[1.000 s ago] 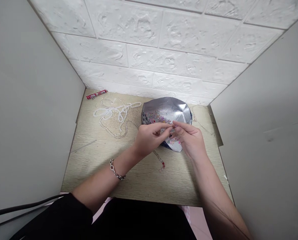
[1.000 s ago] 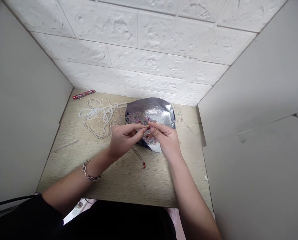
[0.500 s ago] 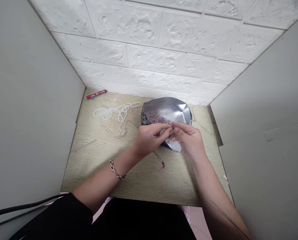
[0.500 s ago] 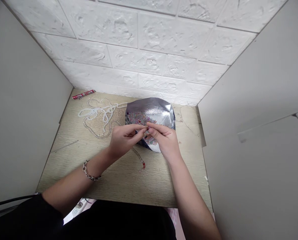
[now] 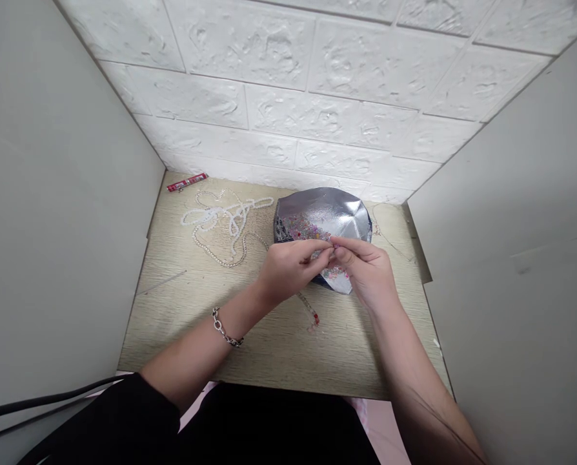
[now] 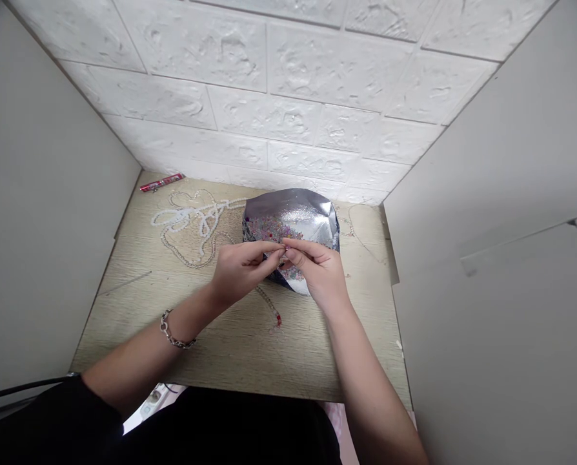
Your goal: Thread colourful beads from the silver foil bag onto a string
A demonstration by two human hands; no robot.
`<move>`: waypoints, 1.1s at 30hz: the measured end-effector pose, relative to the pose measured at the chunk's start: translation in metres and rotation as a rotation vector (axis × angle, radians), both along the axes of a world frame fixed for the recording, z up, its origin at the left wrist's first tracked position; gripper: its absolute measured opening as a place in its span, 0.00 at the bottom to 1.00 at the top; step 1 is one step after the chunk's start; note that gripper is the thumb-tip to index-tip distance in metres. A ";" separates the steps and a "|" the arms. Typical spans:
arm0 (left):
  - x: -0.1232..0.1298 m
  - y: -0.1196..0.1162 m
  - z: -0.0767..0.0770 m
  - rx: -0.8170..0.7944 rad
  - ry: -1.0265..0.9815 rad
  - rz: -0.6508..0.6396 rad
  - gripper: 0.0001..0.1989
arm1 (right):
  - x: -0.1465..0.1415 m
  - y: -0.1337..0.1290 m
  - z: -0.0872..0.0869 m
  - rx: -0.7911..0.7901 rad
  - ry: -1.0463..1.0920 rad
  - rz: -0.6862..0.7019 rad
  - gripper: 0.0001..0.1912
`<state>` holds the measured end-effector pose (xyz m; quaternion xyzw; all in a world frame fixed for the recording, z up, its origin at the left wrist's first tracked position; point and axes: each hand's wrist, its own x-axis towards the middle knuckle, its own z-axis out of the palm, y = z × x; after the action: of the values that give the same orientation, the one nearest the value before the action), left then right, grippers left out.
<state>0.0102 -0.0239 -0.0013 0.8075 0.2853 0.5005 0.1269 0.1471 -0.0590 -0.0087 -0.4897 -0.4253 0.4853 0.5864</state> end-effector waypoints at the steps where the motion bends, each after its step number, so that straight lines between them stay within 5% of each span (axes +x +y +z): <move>1: 0.000 0.000 0.000 -0.006 0.001 0.000 0.05 | 0.000 0.000 0.000 -0.001 -0.001 0.000 0.10; 33: 0.000 0.000 0.000 -0.003 0.036 0.004 0.05 | -0.002 -0.001 0.002 0.020 -0.056 -0.009 0.09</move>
<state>0.0102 -0.0238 -0.0014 0.8155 0.2900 0.4857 0.1221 0.1447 -0.0600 -0.0065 -0.4992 -0.4442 0.4645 0.5811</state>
